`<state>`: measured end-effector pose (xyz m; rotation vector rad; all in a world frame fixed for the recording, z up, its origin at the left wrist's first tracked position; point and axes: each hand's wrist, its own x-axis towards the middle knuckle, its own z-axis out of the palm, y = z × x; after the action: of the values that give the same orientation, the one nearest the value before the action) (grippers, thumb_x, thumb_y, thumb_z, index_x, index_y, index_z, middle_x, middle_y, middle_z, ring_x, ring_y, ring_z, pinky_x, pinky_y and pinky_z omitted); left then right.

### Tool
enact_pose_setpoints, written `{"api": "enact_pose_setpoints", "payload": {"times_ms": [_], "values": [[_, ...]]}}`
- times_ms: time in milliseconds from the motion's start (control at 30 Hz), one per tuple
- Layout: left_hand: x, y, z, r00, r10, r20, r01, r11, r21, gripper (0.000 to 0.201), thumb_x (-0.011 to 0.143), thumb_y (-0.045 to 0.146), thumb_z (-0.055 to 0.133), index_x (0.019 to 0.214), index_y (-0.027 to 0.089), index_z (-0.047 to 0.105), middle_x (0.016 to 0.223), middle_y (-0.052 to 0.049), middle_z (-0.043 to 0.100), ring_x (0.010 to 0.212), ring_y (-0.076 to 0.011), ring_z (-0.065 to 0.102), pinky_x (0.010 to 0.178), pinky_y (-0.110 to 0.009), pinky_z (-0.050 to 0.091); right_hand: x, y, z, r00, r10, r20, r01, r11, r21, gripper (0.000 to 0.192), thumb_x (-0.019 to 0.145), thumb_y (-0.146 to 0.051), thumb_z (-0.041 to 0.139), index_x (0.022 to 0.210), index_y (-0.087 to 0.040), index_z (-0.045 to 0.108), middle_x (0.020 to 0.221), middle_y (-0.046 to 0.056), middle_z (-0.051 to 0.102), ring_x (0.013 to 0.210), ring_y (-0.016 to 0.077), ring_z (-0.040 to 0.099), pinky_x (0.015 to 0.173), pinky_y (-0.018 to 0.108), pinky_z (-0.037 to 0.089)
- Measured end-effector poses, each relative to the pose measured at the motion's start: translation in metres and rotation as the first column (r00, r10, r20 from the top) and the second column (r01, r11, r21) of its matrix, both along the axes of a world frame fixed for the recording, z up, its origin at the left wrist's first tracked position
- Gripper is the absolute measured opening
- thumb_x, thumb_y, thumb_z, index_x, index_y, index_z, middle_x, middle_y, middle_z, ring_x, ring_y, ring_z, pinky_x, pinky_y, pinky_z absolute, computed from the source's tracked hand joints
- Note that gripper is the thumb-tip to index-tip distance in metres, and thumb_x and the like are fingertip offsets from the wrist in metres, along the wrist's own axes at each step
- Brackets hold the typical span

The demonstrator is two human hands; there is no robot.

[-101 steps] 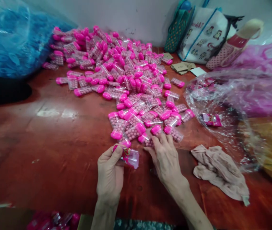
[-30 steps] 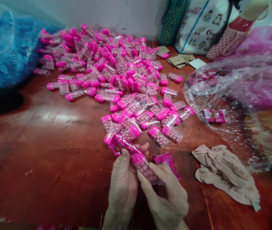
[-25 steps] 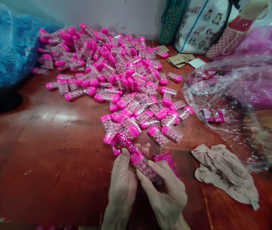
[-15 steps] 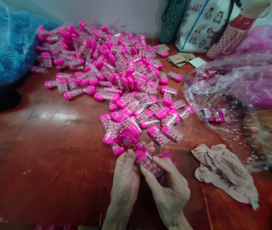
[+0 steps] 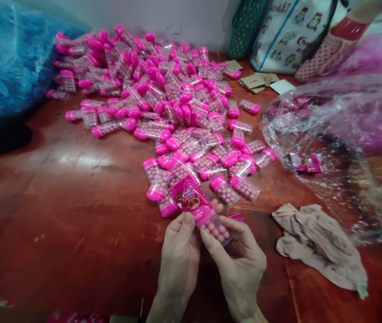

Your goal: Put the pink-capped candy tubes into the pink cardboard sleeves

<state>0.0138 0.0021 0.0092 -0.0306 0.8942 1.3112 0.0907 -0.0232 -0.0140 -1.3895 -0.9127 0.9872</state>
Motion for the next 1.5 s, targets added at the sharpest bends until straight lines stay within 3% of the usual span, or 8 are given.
{"api": "enact_pose_setpoints", "payload": {"times_ms": [233,500,733,800,933,1067,1267,1500], "values": [[0.01,-0.008,0.005,0.997,0.005,-0.071,-0.006,1.0,-0.018,0.021,0.08,0.027,0.063,0.092,0.013,0.072,0.089,-0.013,0.074,0.092,-0.0257,0.067,0.086,-0.04,0.05,-0.006,-0.009,-0.003,0.988,-0.116,0.1,0.106,0.99,0.095,0.037,0.068,-0.01,0.075,0.101,-0.022,0.064,0.09,0.001,0.072,0.076,0.0141,0.07,0.069,0.021,0.058],[-0.001,-0.003,0.003,0.994,-0.024,-0.103,0.026,0.999,0.022,0.025,0.081,0.027,0.062,0.1,0.013,0.07,0.093,-0.013,0.073,0.092,-0.0259,0.067,0.083,-0.038,0.051,-0.004,-0.006,-0.003,0.999,0.027,0.034,-0.027,1.0,0.008,0.037,0.068,-0.013,0.076,0.1,-0.024,0.064,0.084,-0.001,0.074,0.069,0.0136,0.071,0.065,0.02,0.059],[0.012,-0.008,0.009,0.993,-0.084,-0.08,0.085,0.996,0.013,0.026,0.085,0.027,0.057,0.105,0.014,0.068,0.094,-0.013,0.073,0.091,-0.0233,0.066,0.085,-0.037,0.049,-0.011,-0.01,-0.006,0.991,-0.123,0.059,0.12,0.991,0.058,0.035,0.067,-0.012,0.076,0.098,-0.023,0.063,0.087,0.0,0.072,0.071,0.0126,0.07,0.067,0.018,0.058],[0.01,-0.008,0.008,0.992,-0.095,-0.084,0.099,0.994,0.044,0.023,0.083,0.023,0.059,0.103,0.015,0.068,0.095,-0.012,0.073,0.091,-0.0217,0.066,0.085,-0.035,0.048,-0.007,-0.007,-0.006,0.995,-0.076,0.07,0.075,0.997,0.026,0.033,0.07,-0.014,0.073,0.099,-0.024,0.061,0.088,0.0,0.071,0.073,0.0135,0.07,0.066,0.02,0.058],[-0.003,-0.004,0.005,0.976,-0.076,-0.205,0.088,0.995,0.052,0.017,0.084,0.02,0.058,0.094,0.014,0.07,0.092,-0.01,0.073,0.082,-0.0179,0.066,0.08,-0.03,0.049,0.017,0.004,0.008,0.941,0.185,0.284,-0.207,0.977,0.049,0.027,0.077,-0.021,0.067,0.104,-0.023,0.063,0.099,0.006,0.064,0.089,0.02,0.064,0.076,0.032,0.055],[-0.019,-0.005,0.007,0.905,-0.165,-0.392,0.2,0.978,0.051,0.013,0.081,0.021,0.062,0.09,0.014,0.07,0.081,-0.007,0.073,0.068,-0.0147,0.064,0.067,-0.025,0.05,0.033,0.018,0.032,0.873,0.142,0.467,-0.231,0.963,0.14,0.034,0.082,-0.03,0.062,0.115,-0.021,0.061,0.112,0.01,0.056,0.105,0.0256,0.054,0.086,0.038,0.048],[-0.015,-0.014,0.004,0.904,-0.27,-0.331,0.335,0.929,0.157,0.015,0.082,0.021,0.061,0.097,0.019,0.065,0.081,-0.001,0.066,0.066,-0.0095,0.057,0.062,-0.019,0.046,0.022,0.034,0.045,0.942,0.294,0.162,-0.293,0.956,-0.03,0.007,0.082,-0.026,0.064,0.079,-0.023,0.07,0.084,0.001,0.064,0.082,0.0158,0.061,0.071,0.023,0.051],[-0.006,-0.017,0.0,0.845,-0.345,-0.407,0.414,0.906,0.09,0.011,0.086,0.025,0.055,0.083,0.016,0.058,0.063,0.001,0.056,0.055,-0.0099,0.052,0.05,-0.021,0.04,0.015,0.03,0.034,0.935,0.222,-0.278,-0.279,0.942,-0.186,0.014,0.081,-0.033,0.065,0.084,-0.02,0.069,0.068,-0.004,0.053,0.033,0.0033,0.042,0.027,0.016,0.037]]}}
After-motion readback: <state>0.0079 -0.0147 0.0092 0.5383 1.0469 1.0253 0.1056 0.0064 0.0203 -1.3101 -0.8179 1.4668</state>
